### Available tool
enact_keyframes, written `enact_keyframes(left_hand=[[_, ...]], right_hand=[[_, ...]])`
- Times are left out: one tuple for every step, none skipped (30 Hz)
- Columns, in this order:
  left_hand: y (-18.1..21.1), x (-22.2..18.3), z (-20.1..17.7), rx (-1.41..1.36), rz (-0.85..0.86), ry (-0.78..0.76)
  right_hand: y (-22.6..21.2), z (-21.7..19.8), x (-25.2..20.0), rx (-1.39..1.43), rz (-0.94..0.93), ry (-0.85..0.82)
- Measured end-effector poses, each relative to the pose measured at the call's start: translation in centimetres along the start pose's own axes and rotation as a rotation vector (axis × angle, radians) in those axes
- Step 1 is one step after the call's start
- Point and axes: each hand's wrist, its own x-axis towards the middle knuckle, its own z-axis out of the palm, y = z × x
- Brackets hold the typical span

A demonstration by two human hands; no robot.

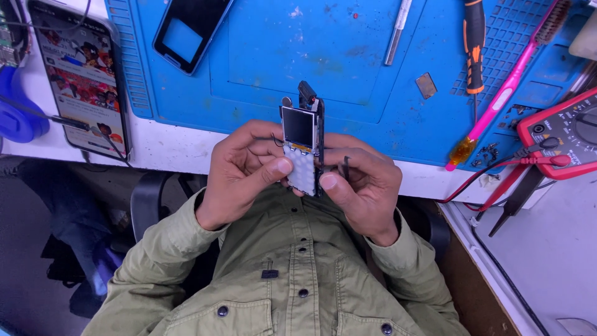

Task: Technician disassembling a mobile phone and using a soldering iron to repair internal components.

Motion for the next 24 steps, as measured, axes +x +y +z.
enact_keyframes(left_hand=[[0.0,0.0,0.0,0.001,-0.001,-0.002],[-0.1,0.0,-0.1,0.002,-0.004,-0.001],[-0.1,0.0,-0.1,0.003,-0.007,-0.001],[-0.1,0.1,-0.1,0.005,-0.009,-0.004],[0.0,0.0,-0.1,0.001,-0.006,-0.005],[0.0,0.0,-0.1,-0.003,-0.003,-0.005],[-0.1,0.0,-0.1,-0.003,-0.006,-0.005],[-0.1,-0.1,-0.1,0.003,-0.008,-0.002],[0.0,0.0,-0.1,0.008,-0.006,0.0],[0.0,0.0,0.0,0.009,-0.006,0.0],[-0.1,0.0,0.0,0.014,-0.001,0.007],[-0.1,0.0,0.0,0.019,0.003,0.014],[-0.1,0.0,0.1,0.019,0.002,0.014],[-0.1,0.0,0.2,0.037,0.014,0.011],[0.0,0.0,0.2,0.055,0.025,0.008],[-0.1,-0.1,0.2,0.054,0.024,0.008],[-0.2,-0.1,0.2,0.066,0.037,0.01],[-0.4,-0.2,0.2,0.079,0.05,0.013],[-0.4,-0.2,0.2,0.078,0.049,0.013],[-0.4,-0.2,0.3,0.106,0.058,0.008],[-0.4,-0.2,0.4,0.133,0.067,0.004],[-0.5,-0.2,0.2,0.133,0.066,0.004],[-0.6,-0.3,0.1,0.182,0.079,-0.003],[-0.7,-0.3,-0.1,0.23,0.092,-0.011]], right_hand=[[0.1,0.0,-0.1,0.001,-0.001,0.003],[0.1,0.0,-0.1,0.007,-0.001,-0.006],[0.2,0.0,-0.2,0.014,-0.001,-0.014],[0.3,-0.1,-0.1,0.015,-0.002,-0.01],[0.4,-0.3,-0.1,0.016,-0.002,-0.02],[0.4,-0.5,-0.1,0.017,-0.001,-0.031],[0.2,-0.2,-0.1,0.018,0.001,-0.029],[-0.1,0.0,0.0,0.03,0.008,-0.023],[-0.3,0.3,0.1,0.041,0.012,-0.018],[-0.2,0.3,0.1,0.041,0.011,-0.018],[-0.2,0.3,0.0,0.047,0.016,-0.012],[-0.1,0.2,-0.1,0.053,0.02,-0.006],[-0.2,0.1,-0.1,0.053,0.022,-0.006],[-0.2,0.0,0.0,0.047,0.038,-0.006],[-0.3,-0.1,0.0,0.042,0.055,-0.005],[-0.1,-0.4,-0.1,0.041,0.056,-0.004],[0.1,-0.7,-0.2,0.02,0.053,-0.008],[0.3,-1.0,-0.3,-0.002,0.049,-0.011],[0.3,-1.0,-0.3,-0.002,0.05,-0.011],[0.3,-1.0,-0.3,0.014,0.064,-0.006],[0.3,-0.9,-0.2,0.03,0.078,-0.001],[0.7,-1.1,-0.4,0.03,0.08,-0.001],[1.2,-1.4,-0.6,0.008,0.066,0.006],[1.6,-1.6,-0.8,-0.014,0.052,0.013]])
